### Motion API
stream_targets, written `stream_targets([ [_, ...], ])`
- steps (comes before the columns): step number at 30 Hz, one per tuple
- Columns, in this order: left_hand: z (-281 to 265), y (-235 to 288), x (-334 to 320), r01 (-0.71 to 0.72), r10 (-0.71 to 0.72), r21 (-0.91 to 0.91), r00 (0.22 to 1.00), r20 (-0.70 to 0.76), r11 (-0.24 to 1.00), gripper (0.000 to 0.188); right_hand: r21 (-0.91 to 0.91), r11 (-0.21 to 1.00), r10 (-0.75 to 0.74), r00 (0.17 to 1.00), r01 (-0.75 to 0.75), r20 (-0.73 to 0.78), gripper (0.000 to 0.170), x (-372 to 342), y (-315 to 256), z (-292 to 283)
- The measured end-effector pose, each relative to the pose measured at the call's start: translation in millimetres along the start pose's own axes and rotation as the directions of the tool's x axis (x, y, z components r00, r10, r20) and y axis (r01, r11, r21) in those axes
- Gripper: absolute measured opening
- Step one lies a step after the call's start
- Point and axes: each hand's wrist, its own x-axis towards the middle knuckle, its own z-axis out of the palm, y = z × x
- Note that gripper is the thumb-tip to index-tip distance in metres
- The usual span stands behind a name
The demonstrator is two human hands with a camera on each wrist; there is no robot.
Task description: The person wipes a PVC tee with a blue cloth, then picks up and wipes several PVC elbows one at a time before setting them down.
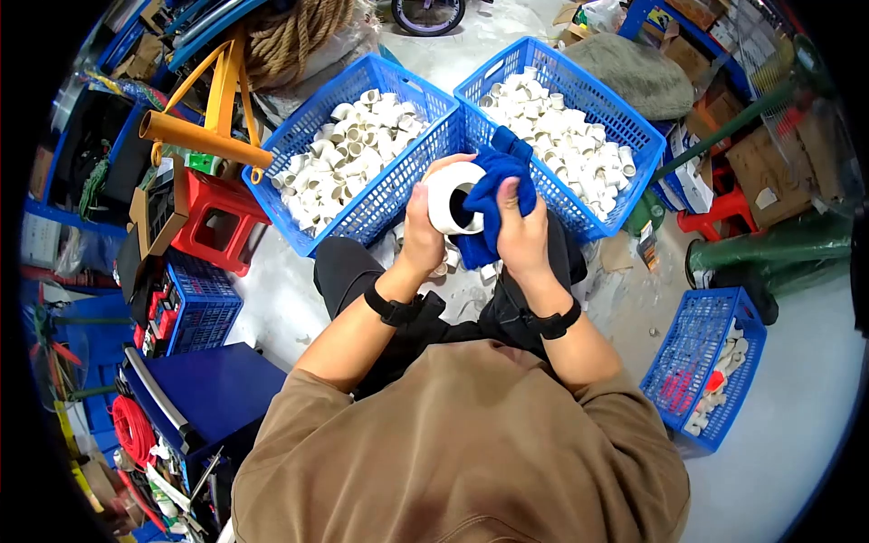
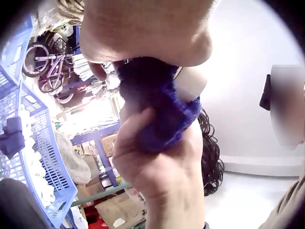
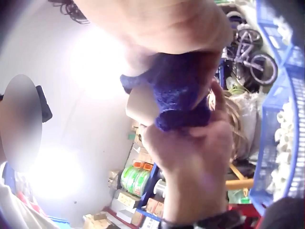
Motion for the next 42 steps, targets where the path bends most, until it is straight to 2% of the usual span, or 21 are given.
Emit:
stream_targets([
  [1,-3.1,-3.0,1.4,0.002,-0.001,0.028,0.999,-0.049,1.0,0.067,-0.132,0.975,-0.186,0.981,0.177,-0.058,0.05,-0.7,-4.7,1.1],
  [2,-8.4,-1.6,4.4,-0.015,0.019,0.12,0.999,-0.033,0.993,0.061,-0.289,0.94,-0.182,0.983,0.181,0.023,0.05,2.7,-6.2,-6.2],
  [4,-13.9,1.3,3.7,0.081,-0.072,0.24,0.996,-0.045,0.967,0.053,-0.451,0.726,-0.483,0.852,0.519,0.202,0.054,8.4,-12.3,-15.5],
  [6,-14.1,3.6,-1.1,0.265,-0.265,0.041,0.964,0.012,0.963,0.049,-0.397,0.656,-0.474,0.76,0.642,0.444,0.063,13.6,-25.1,-19.9],
  [8,-17.0,3.3,-4.1,0.189,-0.211,0.261,0.976,0.059,0.947,0.052,-0.24,0.809,-0.399,0.801,0.537,0.445,0.06,13.8,-34.3,-15.8],
  [12,-10.3,3.4,-0.9,0.204,-0.213,0.094,0.971,0.107,0.975,0.055,-0.385,0.766,-0.356,0.838,0.515,0.414,0.051,15.1,-22.7,-23.5],
  [15,-6.4,3.1,3.1,0.15,-0.147,-0.018,0.983,0.105,0.988,0.057,-0.222,0.95,-0.221,0.975,0.219,0.013,0.039,11.0,-13.2,-14.0],
  [16,-10.5,-1.1,3.3,0.114,-0.116,0.022,0.983,0.144,0.993,0.067,-0.04,0.986,-0.164,0.975,0.16,-0.148,0.04,17.0,-0.3,-12.8],
  [18,-8.7,2.5,6.4,0.036,-0.058,0.097,0.972,0.227,0.995,0.088,0.381,0.924,0.057,0.976,0.028,-0.209,0.041,28.9,3.2,-14.0],
  [20,16.5,10.2,4.6,0.102,-0.102,-0.094,0.995,-0.002,0.99,0.092,0.337,0.941,0.05,0.98,0.018,-0.193,0.046,28.8,13.3,-18.7],
  [22,24.6,22.5,7.3,0.203,-0.228,-0.337,0.973,-0.037,0.92,0.091,-0.07,0.99,-0.133,0.979,0.123,-0.152,0.052,19.1,18.1,-19.3],
  [23,23.2,19.8,8.0,0.257,-0.297,-0.399,0.954,-0.041,0.88,0.091,-0.178,0.977,-0.121,0.993,0.116,-0.015,0.059,13.9,11.1,-22.2],
  [26,15.0,12.9,9.6,0.353,-0.401,-0.49,0.916,0.008,0.797,0.085,-0.459,0.852,-0.187,0.966,0.25,0.18,0.072,11.7,3.8,-25.7],
  [28,21.1,19.6,8.7,0.37,-0.468,-0.515,0.881,-0.069,0.773,0.077,-0.732,0.616,-0.166,0.957,0.29,0.238,0.091,4.9,0.2,-30.6],
  [30,-2.4,-1.8,4.2,0.362,-0.421,-0.561,0.907,0.025,0.745,0.07,-0.733,0.569,-0.252,0.927,0.373,0.276,0.102,6.2,-8.4,-37.7],
  [31,-1.8,-4.2,1.8,0.336,-0.422,-0.535,0.906,-0.043,0.775,0.069,-0.734,0.571,-0.254,0.929,0.368,0.269,0.102,7.5,-14.0,-38.7],
  [33,2.4,-7.0,0.7,0.281,-0.406,-0.456,0.891,-0.202,0.844,0.066,-0.501,0.677,-0.453,0.842,0.539,0.294,0.108,9.9,-22.2,-40.1],
  [36,12.7,-9.2,4.8,0.341,-0.419,-0.393,0.898,-0.131,0.854,0.063,-0.53,0.619,-0.427,0.815,0.579,0.392,0.1,12.7,-22.7,-41.4],
  [39,34.7,-0.9,10.4,0.402,-0.475,-0.367,0.87,-0.13,0.839,0.08,-0.46,0.754,-0.327,0.876,0.468,0.354,0.08,20.3,-20.3,-51.0],
  [41,30.2,-7.8,10.5,0.495,-0.546,-0.366,0.837,-0.043,0.788,0.096,-0.251,0.918,-0.242,0.936,0.306,0.254,0.073,25.2,-6.5,-67.3],
  [42,33.9,-5.4,9.9,0.509,-0.506,-0.363,0.855,0.11,0.781,0.077,-0.095,0.968,-0.203,0.945,0.234,0.256,0.071,32.5,4.0,-82.4],
])
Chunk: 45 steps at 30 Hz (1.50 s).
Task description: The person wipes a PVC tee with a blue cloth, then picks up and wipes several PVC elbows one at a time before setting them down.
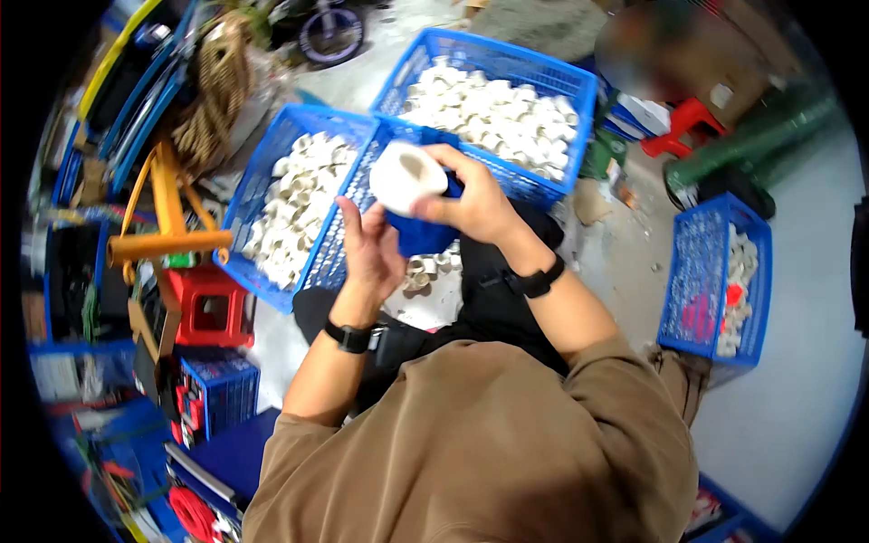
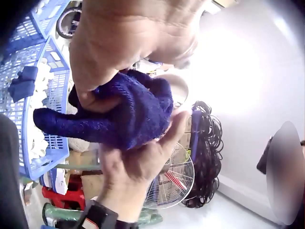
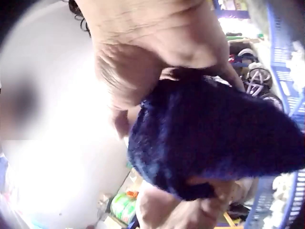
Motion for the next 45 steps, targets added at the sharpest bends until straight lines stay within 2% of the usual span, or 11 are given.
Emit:
stream_targets([
  [3,-0.2,-7.7,6.4,0.072,-0.059,0.175,0.995,-0.081,0.982,0.044,0.538,0.841,0.266,0.909,-0.056,-0.321,0.063,-13.4,49.8,-53.7],
  [6,-4.6,-13.0,8.3,0.174,-0.156,0.143,0.98,-0.126,0.974,0.036,0.579,0.815,0.471,0.568,0.011,-0.674,0.052,-46.5,92.2,-131.4],
  [11,-38.0,-27.5,18.7,0.242,-0.239,0.03,0.967,-0.084,0.97,0.031,0.662,0.747,0.647,-0.295,0.059,-0.703,0.049,-188.5,165.4,-279.5],
  [14,-39.4,-33.2,19.9,0.177,-0.168,0.043,0.973,-0.155,0.983,0.032,0.366,0.897,0.441,-0.436,0.247,-0.785,0.037,-284.6,158.9,-364.2],
  [16,-49.2,-33.8,23.2,0.18,-0.172,0.042,0.974,-0.148,0.983,0.031,0.176,0.959,0.266,-0.48,0.224,-0.836,0.07,-321.6,114.2,-398.2],
  [21,-56.8,-39.9,31.4,0.128,-0.122,0.021,0.978,-0.169,0.992,0.029,0.395,0.911,0.411,-0.375,0.123,-0.831,0.071,-314.2,56.0,-395.5],
  [25,-50.0,-34.9,40.1,0.088,-0.086,0.005,0.98,-0.178,0.996,0.032,0.586,0.808,0.566,0.36,-0.063,-0.742,0.04,-213.4,82.9,-321.8],
  [29,-24.0,-13.1,49.6,0.07,-0.063,-0.064,0.993,0.102,0.995,0.032,0.555,0.762,0.502,0.845,-0.333,-0.182,0.037,-81.8,68.5,-186.9],
  [33,-27.2,19.4,62.7,-0.157,0.15,0.148,0.987,0.058,0.976,0.035,0.155,0.853,0.445,0.849,-0.499,0.285,0.08,20.3,29.5,-75.0],
  [38,-56.3,62.0,69.7,-0.211,0.257,0.259,0.953,-0.159,0.942,0.049,0.411,0.893,0.153,0.983,-0.181,0.1,0.083,78.4,51.5,5.3],
  [45,-147.7,16.2,115.5,0.169,-0.078,0.201,0.916,-0.392,0.965,0.043,0.004,0.924,0.381,0.923,-0.382,-0.055,0.074,47.0,157.5,35.7],
])
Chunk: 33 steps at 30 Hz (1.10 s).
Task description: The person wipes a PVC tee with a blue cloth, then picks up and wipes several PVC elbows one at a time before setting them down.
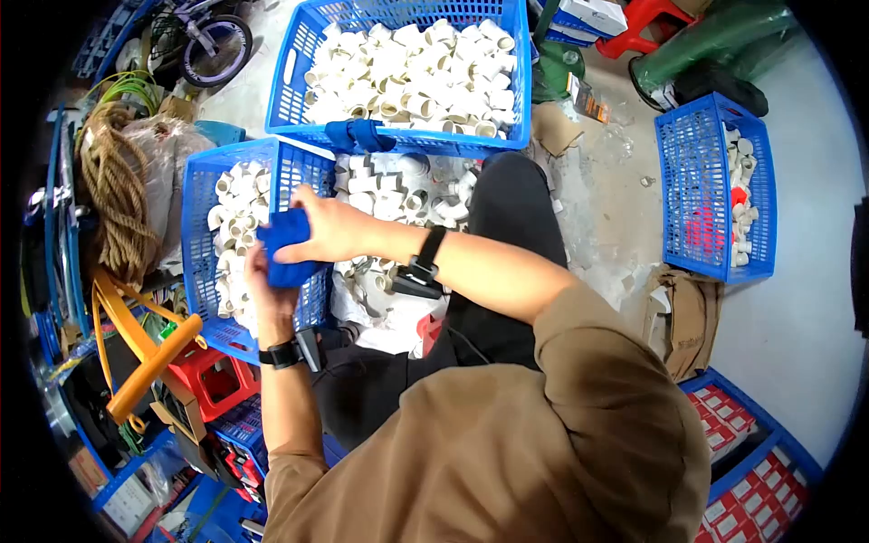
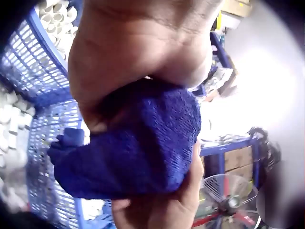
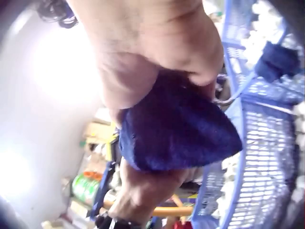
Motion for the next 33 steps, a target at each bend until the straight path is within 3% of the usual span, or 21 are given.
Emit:
stream_targets([
  [1,-9.8,-21.0,26.8,0.09,-0.089,0.087,0.996,-0.018,0.992,0.038,-0.004,0.999,0.044,0.997,-0.045,-0.068,0.075,0.7,28.7,-4.0],
  [3,-26.0,-66.1,82.9,0.125,-0.102,0.456,0.992,-0.074,0.881,0.029,-0.115,0.901,0.428,0.901,-0.419,0.073,0.063,0.0,58.8,-35.0],
  [4,-18.6,-81.2,103.2,0.103,-0.169,0.665,0.985,0.035,0.74,0.029,-0.248,0.884,0.421,0.905,-0.395,0.06,0.056,-0.9,74.0,-42.1],
  [5,-0.9,-91.7,122.1,0.103,-0.262,0.742,0.96,0.101,0.662,0.03,-0.377,0.851,0.415,0.908,-0.366,0.054,0.049,-5.1,86.0,-46.0],
  [6,1.0,-109.9,151.7,0.075,-0.298,0.802,0.946,0.131,0.593,0.032,-0.434,0.846,0.383,0.919,-0.31,0.092,0.042,-7.4,79.6,-59.3],
  [8,-17.7,-166.4,223.4,0.121,-0.349,0.826,0.932,0.096,0.551,0.034,-0.527,0.798,0.462,0.859,-0.293,0.221,0.04,-0.3,86.8,-78.8],
  [9,-36.0,-193.4,266.5,-0.145,-0.308,0.952,0.924,0.228,0.27,0.035,-0.558,0.789,0.483,0.82,-0.257,0.306,0.041,3.8,95.4,-86.1],
  [10,-12.4,-198.3,271.8,-0.315,-0.198,0.949,0.931,0.306,-0.018,0.037,-0.596,0.759,0.519,0.797,-0.263,0.309,0.043,5.9,93.7,-92.6],
  [11,-19.4,-221.6,297.7,-0.3,-0.229,0.954,0.929,0.29,-0.005,0.04,-0.626,0.744,0.514,0.8,-0.236,0.309,0.044,5.3,98.5,-96.1],
  [13,0.9,-244.4,324.5,-0.334,-0.386,0.793,0.912,0.136,-0.51,0.047,-0.563,0.784,0.466,0.846,-0.26,0.259,0.044,-2.8,96.0,-107.6],
  [15,-14.6,-278.3,347.1,-0.465,-0.448,0.765,0.856,0.259,-0.446,0.052,-0.533,0.8,0.462,0.85,-0.275,0.254,0.045,-5.6,89.6,-118.4],
  [16,-21.0,-296.4,358.3,-0.463,-0.456,0.771,0.853,0.253,-0.437,0.052,-0.528,0.795,0.479,0.844,-0.3,0.241,0.046,-5.9,85.6,-123.7],
  [19,-36.9,-345.8,387.4,-0.55,-0.37,0.69,0.833,0.411,-0.471,0.048,-0.482,0.79,0.524,0.825,-0.378,0.212,0.052,-2.8,80.2,-138.2],
  [22,-49.4,-364.0,389.9,-0.5,-0.438,0.691,0.853,0.285,-0.523,0.056,-0.457,0.8,0.509,0.843,-0.389,0.174,0.049,-0.9,78.8,-140.7],
  [23,-64.0,-375.0,397.2,-0.495,-0.47,0.638,0.853,0.227,-0.59,0.057,-0.429,0.819,0.489,0.855,-0.382,0.171,0.049,-1.0,78.6,-141.1],
  [25,-82.8,-408.1,411.3,-0.493,-0.485,0.58,0.855,0.183,-0.649,0.059,-0.4,0.807,0.54,0.819,-0.435,0.197,0.047,-1.0,80.7,-137.8],
  [27,-75.5,-411.5,398.9,-0.524,-0.354,0.667,0.851,0.387,-0.53,0.061,-0.383,0.804,0.535,0.835,-0.455,0.129,0.046,-2.7,90.1,-135.9],
  [29,-47.2,-370.9,376.2,-0.505,-0.353,0.78,0.853,0.385,-0.369,0.059,-0.386,0.757,0.577,0.817,-0.527,0.017,0.042,2.9,86.8,-141.0],
  [30,-43.7,-360.5,363.9,-0.482,-0.29,0.795,0.872,0.395,-0.368,0.061,-0.42,0.734,0.559,0.826,-0.534,-0.074,0.041,3.4,90.2,-143.8],
  [31,-45.9,-354.8,350.3,-0.416,-0.232,0.889,0.899,0.371,-0.19,0.061,-0.446,0.712,0.533,0.831,-0.542,-0.159,0.041,2.3,94.6,-145.1],
  [33,-6.8,-279.7,302.1,-0.224,-0.285,0.974,0.937,0.202,-0.046,0.054,-0.454,0.713,0.442,0.845,-0.535,-0.302,0.041,4.5,94.0,-151.3],
])
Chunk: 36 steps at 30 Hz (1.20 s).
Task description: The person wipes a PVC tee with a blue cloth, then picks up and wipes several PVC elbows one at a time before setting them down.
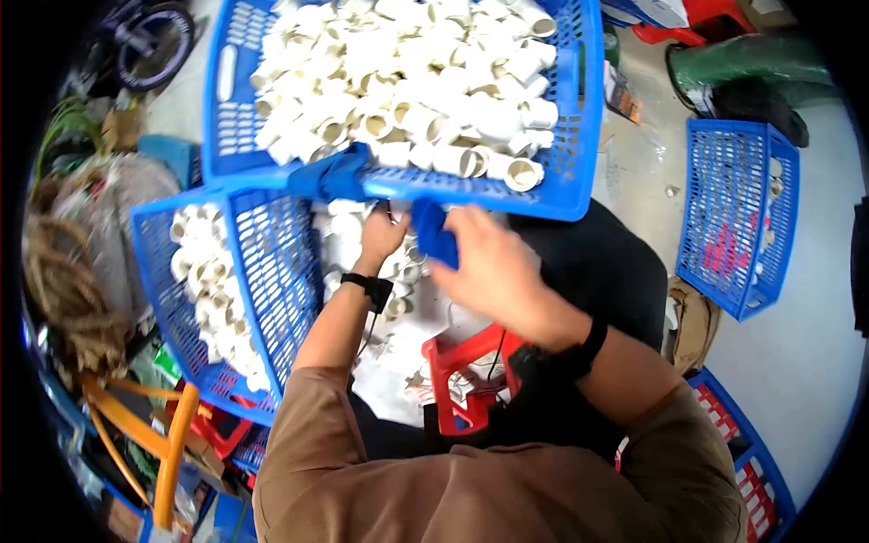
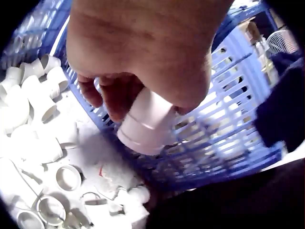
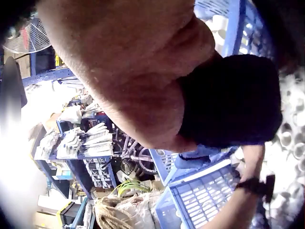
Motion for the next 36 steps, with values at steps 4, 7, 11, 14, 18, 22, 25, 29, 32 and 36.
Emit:
stream_targets([
  [4,-56.4,32.5,-119.2,-0.189,0.091,-0.68,0.98,-0.177,0.708,0.046,0.145,0.946,-0.263,0.949,0.289,-0.172,0.037,-8.7,-5.6,-1.1],
  [7,-81.9,63.3,-185.7,-0.394,0.072,-0.773,0.907,-0.415,0.497,0.068,0.228,0.721,-0.639,0.756,0.654,-0.146,0.029,-27.9,-19.6,6.6],
  [11,-135.9,131.5,-250.3,-0.33,0.065,-0.85,0.94,-0.334,0.41,0.067,0.198,0.577,-0.74,0.609,0.793,-0.285,0.026,-45.8,-40.8,10.1],
  [14,-129.9,127.9,-277.2,-0.428,0.166,-0.593,0.881,-0.444,0.683,0.059,0.524,0.523,-0.648,0.713,0.672,-0.267,0.038,-64.2,-47.1,7.7],
  [18,-166.2,165.5,-311.9,-0.379,0.302,-0.325,0.916,-0.263,0.866,0.044,0.621,0.6,-0.487,0.846,0.504,-0.217,0.028,-81.9,-46.9,5.7],
  [22,-177.7,186.5,-321.3,-0.598,0.604,0.117,0.746,-0.281,0.793,0.048,0.833,0.539,-0.332,0.941,0.126,0.073,0.034,-68.4,-24.9,25.9],
  [25,-173.7,174.4,-331.2,-0.555,0.538,0.009,0.803,-0.258,0.832,0.051,0.933,0.311,-0.452,0.836,-0.179,0.312,0.036,-74.1,-20.6,5.7],
  [29,-156.1,177.7,-336.2,-0.57,0.284,-0.542,0.804,-0.522,0.618,0.037,0.913,0.057,-0.532,0.762,-0.403,0.37,0.047,-75.7,-23.1,-2.5],
  [32,-152.9,183.2,-326.9,-0.483,-0.113,-0.727,0.791,-0.601,0.488,0.026,0.86,-0.047,-0.554,0.729,-0.509,0.401,0.061,-89.5,-28.3,-9.6],
  [36,-141.1,199.3,-318.9,-0.299,-0.313,-0.695,0.73,-0.608,0.654,0.037,0.734,0.617,-0.489,0.869,0.285,0.074,0.076,-98.7,-28.9,17.4],
])
